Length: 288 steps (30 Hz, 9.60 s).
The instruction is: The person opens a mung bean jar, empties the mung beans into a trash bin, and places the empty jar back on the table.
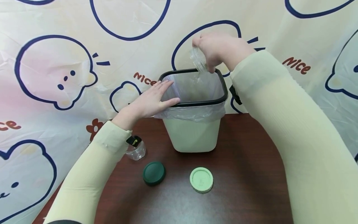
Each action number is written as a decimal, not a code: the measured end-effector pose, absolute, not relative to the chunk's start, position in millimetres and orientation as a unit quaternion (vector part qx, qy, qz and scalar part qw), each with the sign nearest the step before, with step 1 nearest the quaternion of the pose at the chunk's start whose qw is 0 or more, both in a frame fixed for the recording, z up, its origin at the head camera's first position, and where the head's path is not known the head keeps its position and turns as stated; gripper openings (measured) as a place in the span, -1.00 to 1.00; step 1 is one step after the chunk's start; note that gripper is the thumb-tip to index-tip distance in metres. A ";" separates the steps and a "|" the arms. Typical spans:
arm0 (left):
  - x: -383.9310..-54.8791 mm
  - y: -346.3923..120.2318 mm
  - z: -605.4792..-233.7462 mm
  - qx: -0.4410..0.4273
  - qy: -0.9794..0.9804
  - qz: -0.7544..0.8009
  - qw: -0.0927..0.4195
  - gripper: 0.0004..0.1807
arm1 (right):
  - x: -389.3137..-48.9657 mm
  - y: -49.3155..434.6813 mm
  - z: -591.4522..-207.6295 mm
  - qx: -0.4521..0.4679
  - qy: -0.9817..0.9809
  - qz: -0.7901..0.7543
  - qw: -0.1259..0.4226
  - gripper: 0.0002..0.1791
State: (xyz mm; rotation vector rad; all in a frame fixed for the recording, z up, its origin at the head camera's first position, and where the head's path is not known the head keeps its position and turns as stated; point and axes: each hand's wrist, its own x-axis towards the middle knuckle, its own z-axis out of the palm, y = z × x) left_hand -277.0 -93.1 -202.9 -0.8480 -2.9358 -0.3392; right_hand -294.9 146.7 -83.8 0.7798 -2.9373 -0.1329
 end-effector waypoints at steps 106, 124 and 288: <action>-275.2 -91.5 -204.4 -0.276 -0.954 -0.109 0.031 -0.01 | -294.4 143.9 -91.8 0.256 -0.961 -0.098 0.045 -0.04; -275.4 -94.3 -203.7 -0.275 -0.955 -0.112 0.028 0.00 | -296.0 138.5 -87.7 0.266 -0.958 -0.105 0.031 -0.04; -277.9 -88.4 -203.7 -0.280 -0.953 -0.114 0.037 -0.03 | -272.4 231.7 -157.6 0.176 -0.815 0.536 0.131 -0.26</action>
